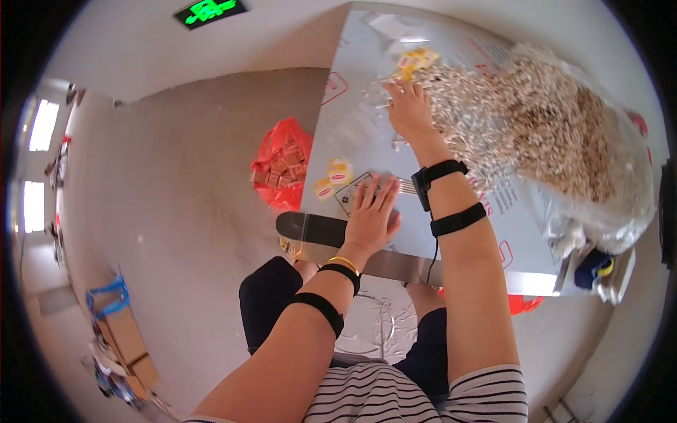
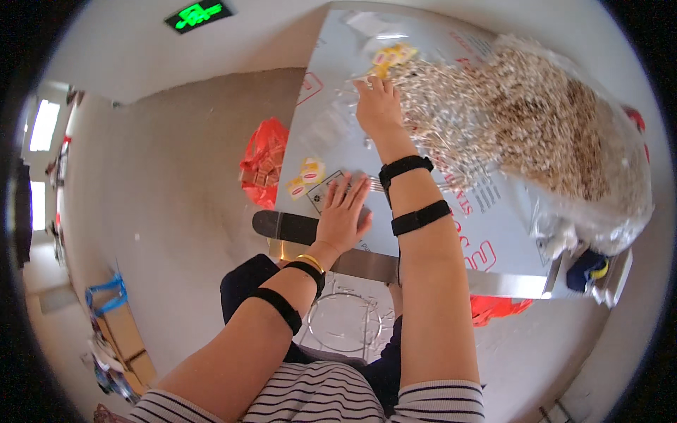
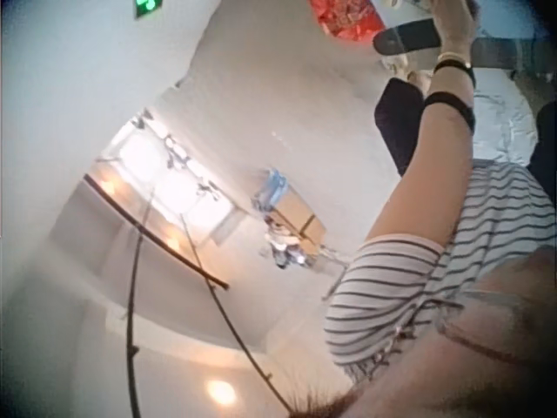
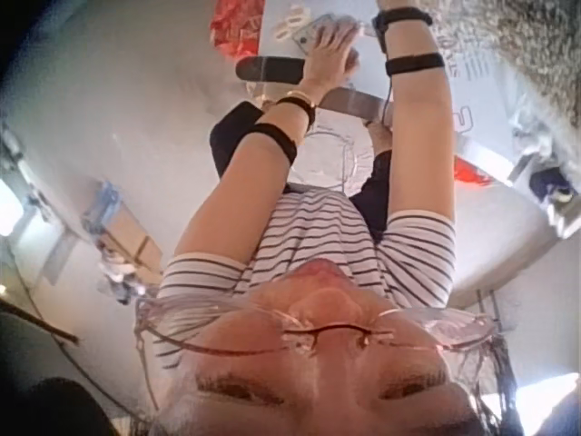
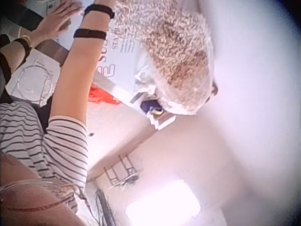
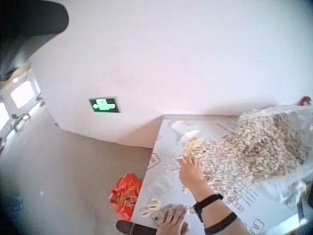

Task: The person aligns cotton swabs on a metal table, places them into a plastic bag, and seals it with a sticker. They then set the package aside and begin aligning a new set of cotton swabs.

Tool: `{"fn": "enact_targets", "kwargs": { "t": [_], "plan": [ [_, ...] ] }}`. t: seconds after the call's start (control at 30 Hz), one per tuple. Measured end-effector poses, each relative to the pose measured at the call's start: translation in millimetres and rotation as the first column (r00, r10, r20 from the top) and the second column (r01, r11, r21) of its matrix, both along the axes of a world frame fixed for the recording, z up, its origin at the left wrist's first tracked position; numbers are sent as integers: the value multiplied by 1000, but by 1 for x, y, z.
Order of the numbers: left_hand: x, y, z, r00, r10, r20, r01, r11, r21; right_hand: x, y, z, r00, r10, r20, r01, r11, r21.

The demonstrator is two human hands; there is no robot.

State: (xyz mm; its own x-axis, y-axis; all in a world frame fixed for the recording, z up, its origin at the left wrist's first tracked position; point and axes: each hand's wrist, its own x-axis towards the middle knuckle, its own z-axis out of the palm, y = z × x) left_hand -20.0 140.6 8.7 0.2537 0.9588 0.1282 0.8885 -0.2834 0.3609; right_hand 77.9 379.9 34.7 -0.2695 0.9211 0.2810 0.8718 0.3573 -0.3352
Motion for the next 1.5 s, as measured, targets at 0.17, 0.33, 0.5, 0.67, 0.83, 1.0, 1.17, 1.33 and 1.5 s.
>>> {"fn": "enact_targets", "kwargs": {
  "t": [0.17,0.33,0.5,0.67,0.83,1.0,1.17,1.33,1.5],
  "plan": [
    [0,-1,-1,1000,13,23,-14,999,46,-36,32,-20,934,282,219,-285,958,-16],
    [2,-2,-1,1000,5,29,-6,1000,28,-20,46,-21,913,263,312,-255,965,-66],
    [3,-3,-3,1000,14,28,-14,1000,17,34,23,-16,893,281,351,-293,956,-18],
    [3,0,-1,1000,5,27,-6,999,37,88,-25,-1,918,365,157,-375,927,34],
    [5,0,0,1000,8,19,-9,999,44,125,-57,3,933,351,79,-352,936,-9],
    [2,-1,0,1000,10,17,-11,1000,26,152,-88,21,969,200,-147,-206,978,-29],
    [3,-1,3,999,8,-31,-8,1000,4,174,-127,8,994,111,22,-111,994,4],
    [2,-2,1,999,18,-48,-17,1000,15,134,-114,-17,986,7,167,-9,1000,10],
    [7,0,-1,1000,15,-27,-15,999,34,122,-74,-23,987,-131,93,127,991,51]
  ]
}}
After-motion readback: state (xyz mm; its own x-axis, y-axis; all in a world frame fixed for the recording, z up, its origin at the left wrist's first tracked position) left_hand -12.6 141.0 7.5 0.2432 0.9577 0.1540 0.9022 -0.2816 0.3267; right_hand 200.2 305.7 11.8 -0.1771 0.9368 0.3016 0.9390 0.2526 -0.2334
